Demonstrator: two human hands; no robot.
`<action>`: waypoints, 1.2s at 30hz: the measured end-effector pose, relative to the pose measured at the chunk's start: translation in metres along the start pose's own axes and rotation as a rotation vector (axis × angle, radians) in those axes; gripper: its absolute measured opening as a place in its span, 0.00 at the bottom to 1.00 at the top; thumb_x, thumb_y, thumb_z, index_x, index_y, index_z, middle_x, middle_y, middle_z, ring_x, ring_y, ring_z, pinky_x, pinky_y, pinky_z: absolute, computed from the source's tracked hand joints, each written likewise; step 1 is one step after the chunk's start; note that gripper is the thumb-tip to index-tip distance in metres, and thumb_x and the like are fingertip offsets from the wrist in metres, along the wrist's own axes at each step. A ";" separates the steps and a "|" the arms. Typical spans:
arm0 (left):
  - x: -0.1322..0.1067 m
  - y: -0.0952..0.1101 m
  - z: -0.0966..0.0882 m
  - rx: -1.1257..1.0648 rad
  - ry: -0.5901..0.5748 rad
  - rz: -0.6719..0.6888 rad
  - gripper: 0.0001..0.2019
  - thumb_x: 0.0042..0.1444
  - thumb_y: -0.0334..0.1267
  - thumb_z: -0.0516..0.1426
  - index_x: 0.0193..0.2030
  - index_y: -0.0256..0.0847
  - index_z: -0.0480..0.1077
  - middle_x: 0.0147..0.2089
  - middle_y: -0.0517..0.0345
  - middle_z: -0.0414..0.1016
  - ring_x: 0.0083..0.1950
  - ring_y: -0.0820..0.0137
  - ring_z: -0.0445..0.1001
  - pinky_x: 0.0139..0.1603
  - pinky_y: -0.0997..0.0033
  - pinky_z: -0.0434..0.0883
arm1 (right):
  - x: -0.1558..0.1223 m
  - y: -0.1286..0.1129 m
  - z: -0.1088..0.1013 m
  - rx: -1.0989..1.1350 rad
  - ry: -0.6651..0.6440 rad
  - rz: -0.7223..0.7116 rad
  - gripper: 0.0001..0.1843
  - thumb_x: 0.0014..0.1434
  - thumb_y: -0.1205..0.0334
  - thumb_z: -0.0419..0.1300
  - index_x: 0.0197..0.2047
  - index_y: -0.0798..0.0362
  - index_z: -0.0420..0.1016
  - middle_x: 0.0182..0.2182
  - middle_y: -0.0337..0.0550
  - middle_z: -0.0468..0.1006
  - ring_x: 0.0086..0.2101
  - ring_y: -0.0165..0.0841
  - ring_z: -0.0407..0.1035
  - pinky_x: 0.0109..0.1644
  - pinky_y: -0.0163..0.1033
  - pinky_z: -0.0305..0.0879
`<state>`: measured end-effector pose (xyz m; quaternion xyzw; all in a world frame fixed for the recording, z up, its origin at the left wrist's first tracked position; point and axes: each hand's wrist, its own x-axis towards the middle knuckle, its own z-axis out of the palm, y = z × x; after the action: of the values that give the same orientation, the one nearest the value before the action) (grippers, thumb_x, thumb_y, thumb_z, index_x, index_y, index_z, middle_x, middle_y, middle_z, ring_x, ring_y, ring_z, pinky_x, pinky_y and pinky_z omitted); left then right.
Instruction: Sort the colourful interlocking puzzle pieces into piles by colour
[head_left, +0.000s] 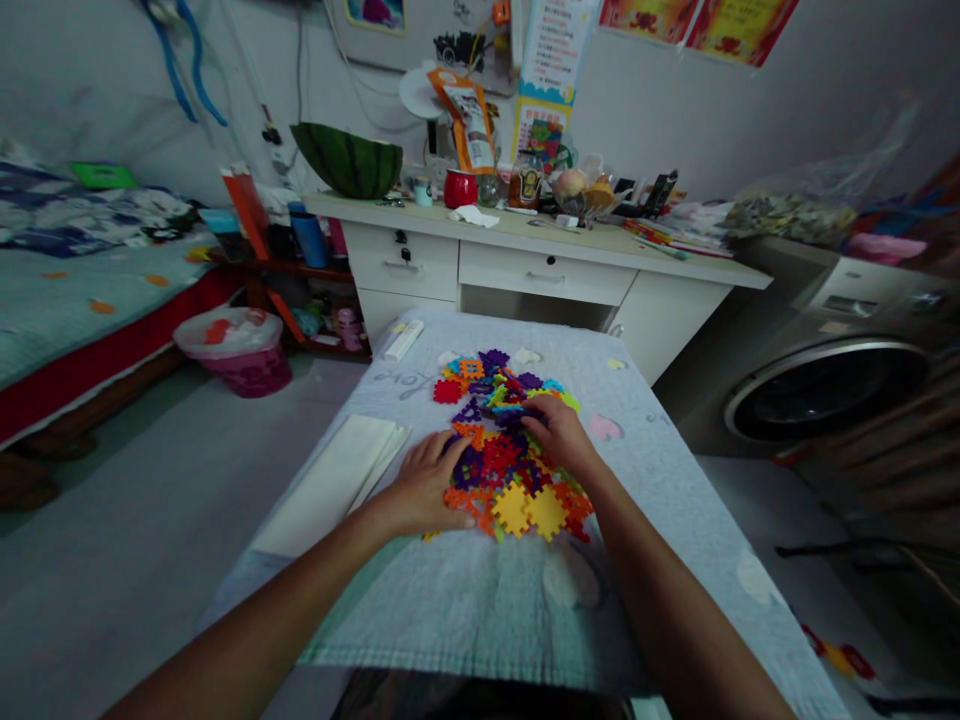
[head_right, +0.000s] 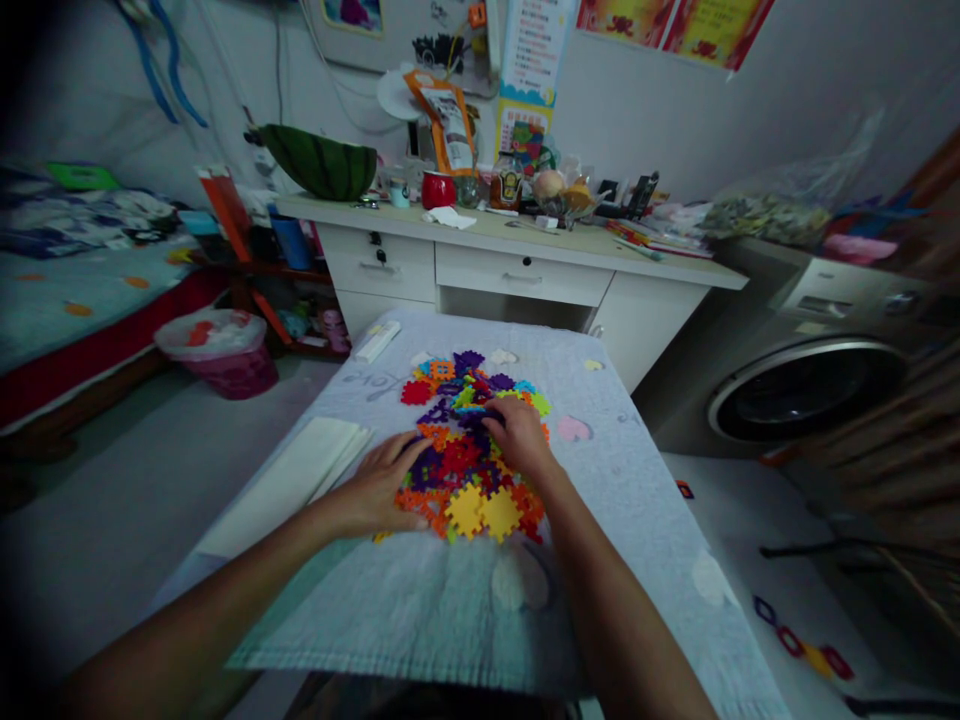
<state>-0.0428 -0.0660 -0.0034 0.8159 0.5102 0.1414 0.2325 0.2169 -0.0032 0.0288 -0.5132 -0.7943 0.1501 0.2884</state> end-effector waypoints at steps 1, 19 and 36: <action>0.002 0.000 0.000 -0.006 0.006 0.005 0.54 0.35 0.53 0.68 0.70 0.49 0.51 0.72 0.42 0.49 0.72 0.43 0.50 0.69 0.44 0.52 | -0.001 0.000 -0.001 0.059 0.020 0.004 0.11 0.61 0.62 0.57 0.45 0.51 0.76 0.44 0.46 0.79 0.45 0.37 0.70 0.53 0.42 0.63; 0.021 0.012 0.008 -0.082 0.220 0.079 0.35 0.46 0.45 0.64 0.63 0.46 0.62 0.66 0.48 0.58 0.69 0.52 0.55 0.69 0.50 0.54 | -0.028 0.000 -0.004 0.583 -0.084 0.175 0.19 0.55 0.52 0.60 0.49 0.50 0.72 0.29 0.36 0.71 0.28 0.30 0.65 0.31 0.34 0.61; 0.037 0.053 0.022 0.006 0.263 0.213 0.09 0.53 0.39 0.61 0.43 0.46 0.74 0.62 0.53 0.65 0.69 0.51 0.54 0.68 0.45 0.54 | -0.028 0.023 -0.012 0.680 0.293 0.303 0.16 0.49 0.49 0.65 0.33 0.52 0.71 0.26 0.38 0.75 0.28 0.31 0.69 0.33 0.35 0.64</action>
<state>0.0238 -0.0578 0.0052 0.8405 0.4473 0.2693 0.1450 0.2495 -0.0192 0.0171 -0.5158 -0.5652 0.3704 0.5267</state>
